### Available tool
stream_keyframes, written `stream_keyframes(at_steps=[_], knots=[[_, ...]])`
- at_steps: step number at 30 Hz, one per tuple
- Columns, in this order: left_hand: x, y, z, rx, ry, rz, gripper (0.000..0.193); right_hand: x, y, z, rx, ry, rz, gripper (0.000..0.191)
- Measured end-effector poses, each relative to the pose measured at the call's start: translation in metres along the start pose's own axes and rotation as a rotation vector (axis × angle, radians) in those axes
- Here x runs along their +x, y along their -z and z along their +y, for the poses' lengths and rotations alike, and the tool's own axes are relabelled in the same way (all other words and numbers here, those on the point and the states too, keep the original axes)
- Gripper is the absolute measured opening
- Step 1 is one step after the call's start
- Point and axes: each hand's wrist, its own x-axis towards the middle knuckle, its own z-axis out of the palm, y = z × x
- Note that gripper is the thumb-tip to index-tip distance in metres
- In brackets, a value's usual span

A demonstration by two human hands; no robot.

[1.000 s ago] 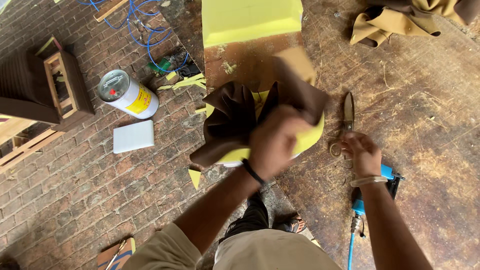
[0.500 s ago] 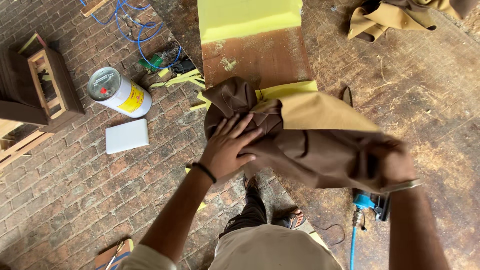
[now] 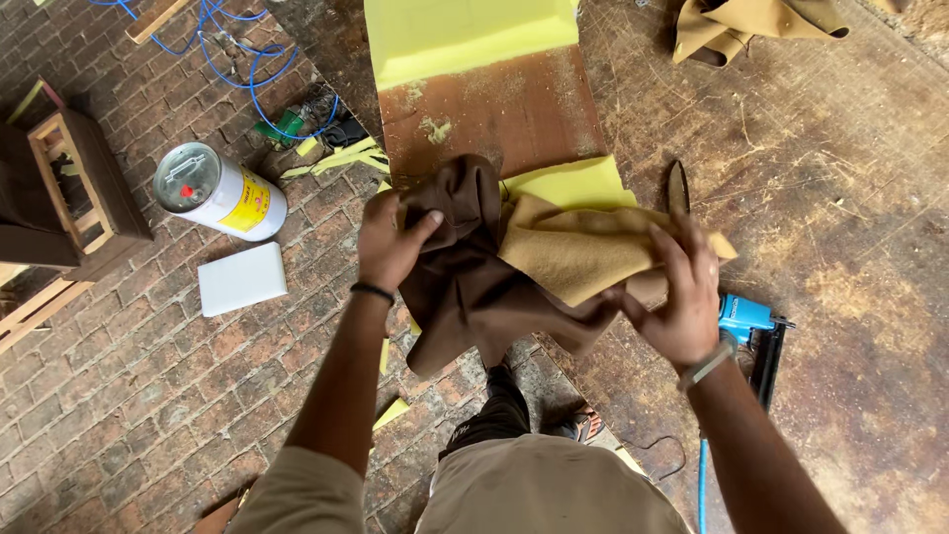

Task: The person staples brown fabric over a yellow foam cushion using a pneumatic staple gun, repeatedly pulling and smoothing the fabric to create a tufted pattern. The person trims excess fabric with shears and continues securing the fabric around the edges.

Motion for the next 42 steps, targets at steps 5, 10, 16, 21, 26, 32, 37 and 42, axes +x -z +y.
stream_keyframes(at_steps=[5,10,16,21,26,32,37,42], knots=[[0.024,0.001,-0.010,0.001,0.213,0.068,0.034,0.062,-0.029,0.051,0.103,-0.745,-0.314,0.024],[0.028,-0.002,-0.034,-0.461,0.469,0.122,0.031,0.101,-0.074,0.093,0.236,-1.242,-0.508,0.037],[-0.030,0.011,-0.005,-0.077,0.080,0.338,0.048,0.065,-0.076,0.092,1.246,-1.161,-0.298,0.080],[-0.051,-0.010,0.057,0.442,-0.012,0.111,0.085,0.042,-0.082,0.070,0.954,-1.081,-0.506,0.079],[-0.029,-0.026,0.055,0.180,0.191,-0.054,0.086,0.012,-0.070,0.048,0.823,-1.204,-0.422,0.058],[0.019,-0.028,0.007,0.056,-0.163,-0.286,0.077,-0.044,-0.026,-0.022,0.460,-1.206,-0.408,0.052],[0.113,-0.028,0.009,-0.010,-0.300,-0.522,0.060,-0.036,-0.017,-0.060,0.746,-1.167,-0.644,0.061],[0.110,-0.003,0.049,0.458,-0.276,-0.116,0.065,0.028,0.008,-0.021,0.548,-1.120,-0.788,0.047]])
